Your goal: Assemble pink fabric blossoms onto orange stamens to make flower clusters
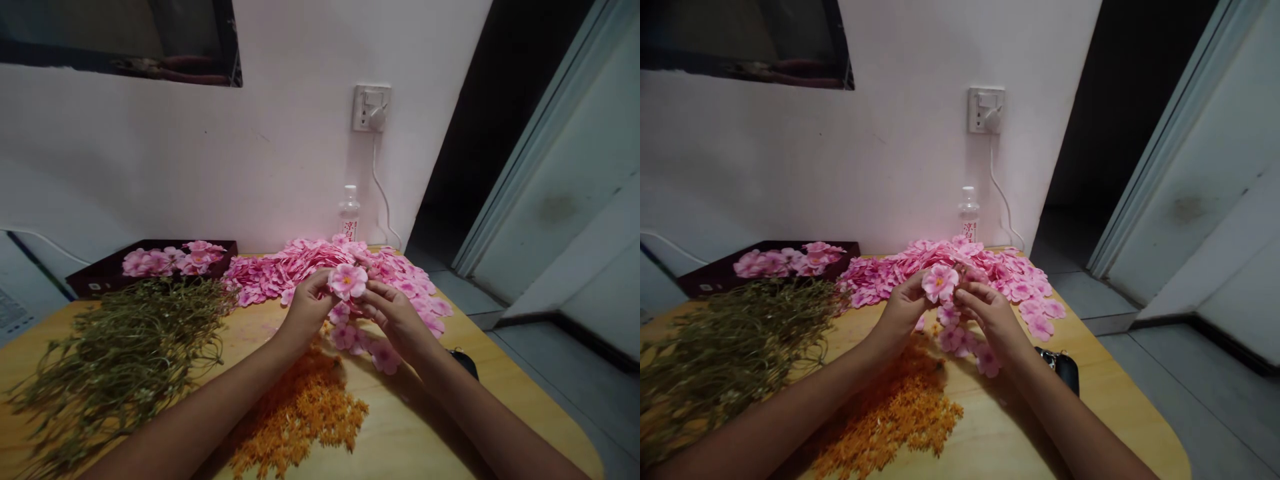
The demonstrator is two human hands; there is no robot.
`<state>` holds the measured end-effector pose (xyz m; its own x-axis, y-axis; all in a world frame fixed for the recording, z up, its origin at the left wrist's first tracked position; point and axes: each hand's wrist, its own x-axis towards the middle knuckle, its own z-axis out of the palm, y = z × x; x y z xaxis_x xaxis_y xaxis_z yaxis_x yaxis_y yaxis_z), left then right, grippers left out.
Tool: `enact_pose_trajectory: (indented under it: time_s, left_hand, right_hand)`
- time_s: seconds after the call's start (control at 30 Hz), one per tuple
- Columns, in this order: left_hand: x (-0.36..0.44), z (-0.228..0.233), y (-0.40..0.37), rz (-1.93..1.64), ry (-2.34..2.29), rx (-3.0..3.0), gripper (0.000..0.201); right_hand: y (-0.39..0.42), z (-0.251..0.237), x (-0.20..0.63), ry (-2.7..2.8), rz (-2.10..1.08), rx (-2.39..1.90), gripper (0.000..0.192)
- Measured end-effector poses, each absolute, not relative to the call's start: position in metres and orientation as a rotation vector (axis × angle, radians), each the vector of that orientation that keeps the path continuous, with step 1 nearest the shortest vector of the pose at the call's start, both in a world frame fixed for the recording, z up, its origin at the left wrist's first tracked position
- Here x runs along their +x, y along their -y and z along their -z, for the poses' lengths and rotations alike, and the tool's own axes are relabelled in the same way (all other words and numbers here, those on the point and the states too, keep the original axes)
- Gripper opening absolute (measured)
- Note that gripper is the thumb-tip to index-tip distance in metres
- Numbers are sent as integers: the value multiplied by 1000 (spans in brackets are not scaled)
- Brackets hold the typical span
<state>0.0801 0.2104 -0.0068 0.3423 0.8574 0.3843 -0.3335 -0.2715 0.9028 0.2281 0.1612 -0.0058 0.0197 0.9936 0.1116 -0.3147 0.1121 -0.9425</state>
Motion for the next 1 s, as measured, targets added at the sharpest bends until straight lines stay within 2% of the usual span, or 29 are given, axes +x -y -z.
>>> enact_pose_trajectory:
  time_s: [0.37,0.63,1.0]
  left_hand:
    - [83,-4,-203,-1193,-530,1320,18]
    - [82,-6,-199,-1316,-660,1299,29]
    - [81,-12,-196,-1292,-660,1287,25]
  right_hand:
    - [-159,7,227,1087,-1245,-890,11]
    - [-159,12,228,1095,-1188,-888,12]
    - [-159,13,223,1121,-1114,-934,15]
